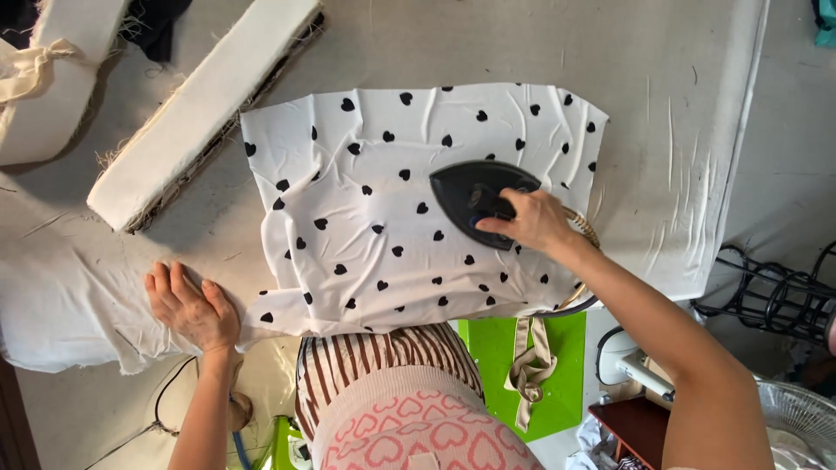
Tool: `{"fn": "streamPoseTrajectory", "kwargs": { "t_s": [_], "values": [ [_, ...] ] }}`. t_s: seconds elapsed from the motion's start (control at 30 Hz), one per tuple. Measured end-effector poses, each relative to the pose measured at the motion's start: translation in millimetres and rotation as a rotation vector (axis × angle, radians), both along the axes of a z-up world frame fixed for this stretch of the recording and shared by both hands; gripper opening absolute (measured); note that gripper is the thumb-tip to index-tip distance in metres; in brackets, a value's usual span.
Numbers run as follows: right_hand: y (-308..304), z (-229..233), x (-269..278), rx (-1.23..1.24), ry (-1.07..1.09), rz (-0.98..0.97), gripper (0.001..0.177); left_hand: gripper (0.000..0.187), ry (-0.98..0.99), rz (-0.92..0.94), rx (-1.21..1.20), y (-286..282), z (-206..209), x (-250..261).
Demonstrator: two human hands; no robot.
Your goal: The person irons a white fabric with black heart patterns on an ironing board. They repeatedly smooth the fabric, use a rectangular pressing tool to press seams, and reposition the fabric multiple times while ironing different sections.
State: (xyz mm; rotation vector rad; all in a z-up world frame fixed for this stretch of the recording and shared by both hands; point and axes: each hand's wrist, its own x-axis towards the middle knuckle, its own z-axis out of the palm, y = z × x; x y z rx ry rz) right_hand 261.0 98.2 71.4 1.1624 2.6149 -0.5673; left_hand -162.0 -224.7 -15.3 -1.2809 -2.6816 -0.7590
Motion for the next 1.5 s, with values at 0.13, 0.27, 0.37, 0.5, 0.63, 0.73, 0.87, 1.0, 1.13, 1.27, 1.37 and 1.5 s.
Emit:
{"fn": "streamPoseTrajectory", "kwargs": {
  "t_s": [0.13,0.27,0.37,0.5,0.63,0.73,0.87,1.0,1.13,1.27,1.37,1.5],
  "values": [
    [0.7,-7.8,-12.1,0.011,-0.016,-0.002,0.083,0.042,0.001,0.011,-0.006,12.3,1.3,-1.3],
    [-2.0,-22.0,-1.5,0.056,-0.004,-0.019,0.080,0.043,0.009,0.034,-0.074,21.8,-0.2,-0.3],
    [-1.9,-26.2,1.0,0.046,-0.056,-0.050,0.076,0.044,-0.014,0.061,-0.138,25.7,-3.9,-1.3],
    [0.8,-27.7,0.4,0.066,0.006,-0.027,0.073,0.045,0.010,0.040,-0.130,30.1,-2.2,-1.8],
    [-2.9,-30.5,2.9,0.102,-0.005,-0.036,0.074,0.043,0.010,0.026,-0.120,30.7,2.1,-2.4],
    [-5.2,-31.8,3.1,0.083,-0.063,-0.066,0.074,0.045,0.007,0.047,-0.118,25.1,-0.8,-2.4],
    [-4.8,-15.0,-4.0,0.093,-0.023,-0.050,0.081,0.041,0.005,0.078,-0.089,10.9,-15.6,-6.0],
    [-5.4,-6.1,-3.3,-0.021,0.027,-0.164,0.065,0.049,-0.102,0.022,-0.094,-19.0,-41.2,-14.5],
    [-23.3,26.7,-44.9,-0.045,0.063,-0.176,0.058,0.047,-0.059,-0.157,-0.100,-22.4,-16.5,-28.3],
    [-37.5,22.8,-93.9,-0.008,0.117,-0.068,0.062,0.051,0.133,-0.285,-0.153,-50.7,-31.8,-83.9],
    [-42.6,3.6,-129.5,-0.040,0.137,0.015,0.063,0.056,0.194,-0.312,-0.162,-62.8,-19.4,-104.4],
    [-40.3,5.8,-157.2,-0.092,0.062,0.113,0.065,0.058,0.213,-0.311,-0.155,-68.5,-34.0,-111.3]
  ]
}}
